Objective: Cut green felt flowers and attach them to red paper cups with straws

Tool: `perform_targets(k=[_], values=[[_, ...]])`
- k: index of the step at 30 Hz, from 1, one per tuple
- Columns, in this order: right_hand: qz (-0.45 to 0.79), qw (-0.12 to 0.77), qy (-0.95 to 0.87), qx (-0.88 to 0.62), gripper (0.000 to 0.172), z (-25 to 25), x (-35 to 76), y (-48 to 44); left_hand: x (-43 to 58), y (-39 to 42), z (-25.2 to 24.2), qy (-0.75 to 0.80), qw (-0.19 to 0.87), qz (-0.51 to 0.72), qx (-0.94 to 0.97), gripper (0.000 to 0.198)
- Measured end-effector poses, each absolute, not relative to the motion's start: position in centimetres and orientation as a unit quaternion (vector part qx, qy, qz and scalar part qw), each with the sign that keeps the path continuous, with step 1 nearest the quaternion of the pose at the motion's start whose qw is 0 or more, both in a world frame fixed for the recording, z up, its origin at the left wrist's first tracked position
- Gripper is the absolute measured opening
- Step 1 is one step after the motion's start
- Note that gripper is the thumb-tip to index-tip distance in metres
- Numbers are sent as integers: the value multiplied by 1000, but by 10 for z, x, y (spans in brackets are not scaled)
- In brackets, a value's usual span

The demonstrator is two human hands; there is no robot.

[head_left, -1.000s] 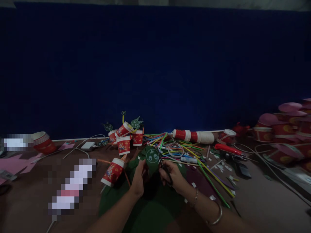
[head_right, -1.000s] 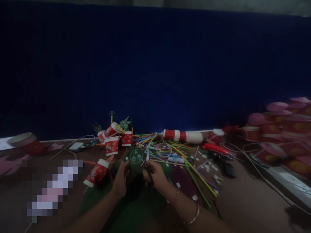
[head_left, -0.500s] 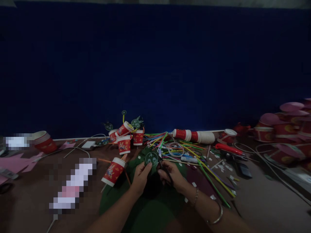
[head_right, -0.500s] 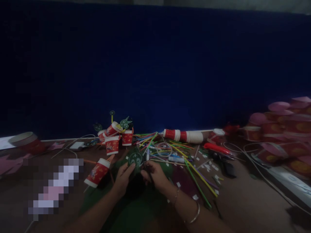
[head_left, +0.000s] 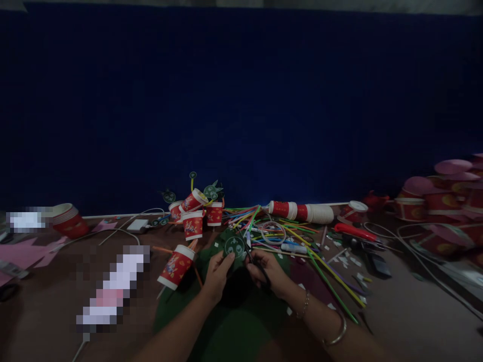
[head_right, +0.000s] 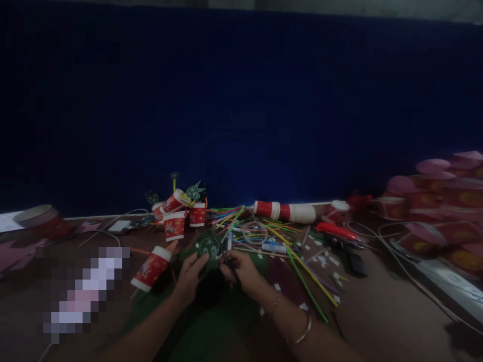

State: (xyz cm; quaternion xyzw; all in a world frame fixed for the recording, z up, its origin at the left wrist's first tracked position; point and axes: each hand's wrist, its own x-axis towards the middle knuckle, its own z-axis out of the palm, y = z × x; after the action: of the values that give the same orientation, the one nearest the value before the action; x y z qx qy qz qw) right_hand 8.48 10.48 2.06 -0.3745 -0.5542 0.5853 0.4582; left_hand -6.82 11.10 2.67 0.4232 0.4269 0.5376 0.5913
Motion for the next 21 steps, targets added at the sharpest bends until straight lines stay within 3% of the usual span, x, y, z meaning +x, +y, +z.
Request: perform_targets(k=[14,21], values=[[598,439,-545,-392,30,29,88,106,-70,112,27,494,598,530,342,26],[582,492,-499,-413,31,24,85,105,-69,113,24,442,617,574,306,28]])
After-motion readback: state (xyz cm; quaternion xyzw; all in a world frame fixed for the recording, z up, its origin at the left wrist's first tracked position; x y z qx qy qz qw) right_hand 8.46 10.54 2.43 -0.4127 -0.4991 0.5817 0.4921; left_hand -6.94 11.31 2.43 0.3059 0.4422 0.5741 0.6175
